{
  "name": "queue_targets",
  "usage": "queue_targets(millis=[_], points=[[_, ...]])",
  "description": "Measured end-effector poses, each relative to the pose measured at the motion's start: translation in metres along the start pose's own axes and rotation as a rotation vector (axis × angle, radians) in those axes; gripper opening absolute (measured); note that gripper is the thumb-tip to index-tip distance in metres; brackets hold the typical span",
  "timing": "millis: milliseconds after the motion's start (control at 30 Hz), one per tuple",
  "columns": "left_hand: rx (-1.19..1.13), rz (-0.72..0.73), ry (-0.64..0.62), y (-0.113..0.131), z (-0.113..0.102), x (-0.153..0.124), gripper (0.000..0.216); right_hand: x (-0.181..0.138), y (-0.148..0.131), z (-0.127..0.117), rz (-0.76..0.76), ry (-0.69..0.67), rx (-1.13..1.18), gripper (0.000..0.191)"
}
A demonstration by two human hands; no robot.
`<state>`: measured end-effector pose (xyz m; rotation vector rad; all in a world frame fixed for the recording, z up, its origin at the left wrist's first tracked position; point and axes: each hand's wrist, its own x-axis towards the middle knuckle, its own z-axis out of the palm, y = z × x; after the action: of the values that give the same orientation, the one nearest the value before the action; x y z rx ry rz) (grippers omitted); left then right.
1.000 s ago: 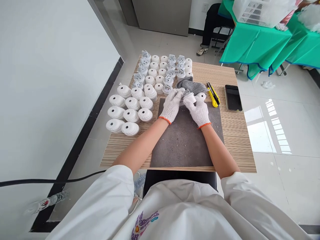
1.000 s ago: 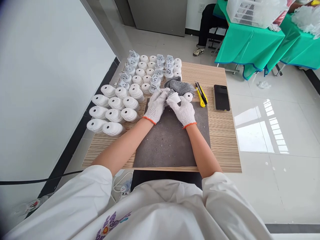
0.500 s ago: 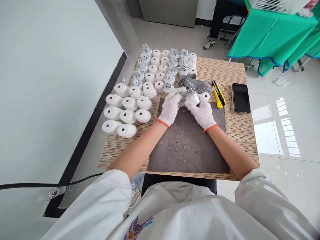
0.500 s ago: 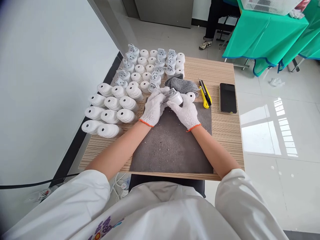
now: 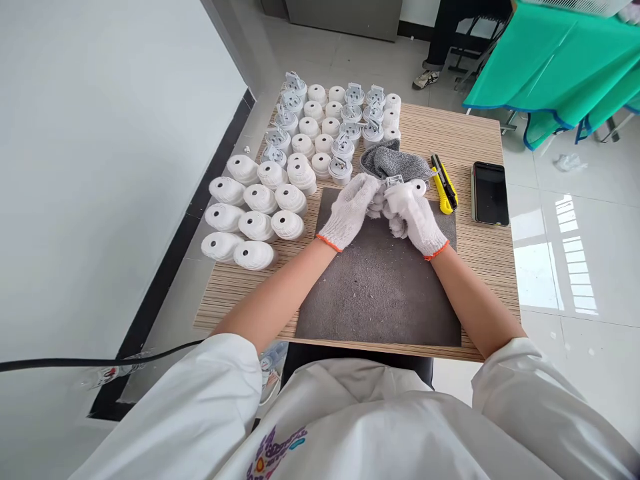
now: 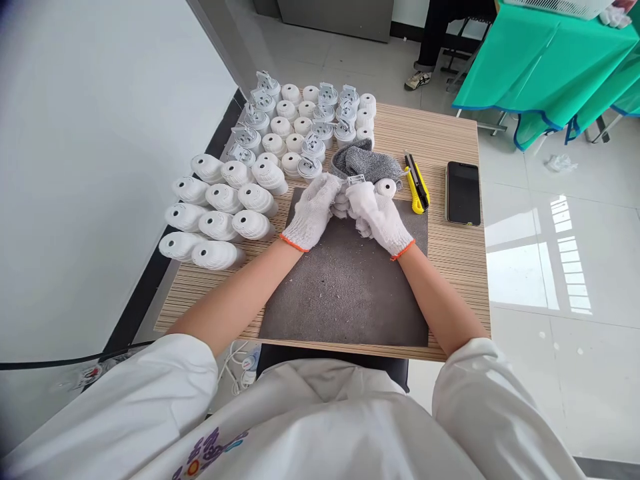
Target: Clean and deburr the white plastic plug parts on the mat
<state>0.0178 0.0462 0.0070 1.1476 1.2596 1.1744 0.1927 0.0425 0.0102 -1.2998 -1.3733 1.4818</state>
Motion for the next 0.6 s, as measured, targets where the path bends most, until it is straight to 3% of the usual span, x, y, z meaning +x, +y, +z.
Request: queue_targets(millis=[133, 233, 400, 600], points=[[-0.086, 0.11, -0.031, -0.006, 0.0, 0.005, 0.039, 0.003, 0.001, 0.0, -0.036, 0.034, 0.067, 0.084], [-0.167, 0.102, -0.09, -0.007, 0.001, 0.008, 0.036, 0.006, 0.001, 0.001, -0.054, 0.054, 0.083, 0.097], [-0.112, 0.166, -0.141, -0.007, 0.005, 0.004, 0.03, 0.01, 0.002, -0.003, -0.051, 0.139, 0.026, 0.081], [0.233, 0.332, -0.024, -0.011, 0.005, -0.001, 0.033, 0.016, 0.008, -0.002, -0.064, 0.224, 0.153, 0.068]])
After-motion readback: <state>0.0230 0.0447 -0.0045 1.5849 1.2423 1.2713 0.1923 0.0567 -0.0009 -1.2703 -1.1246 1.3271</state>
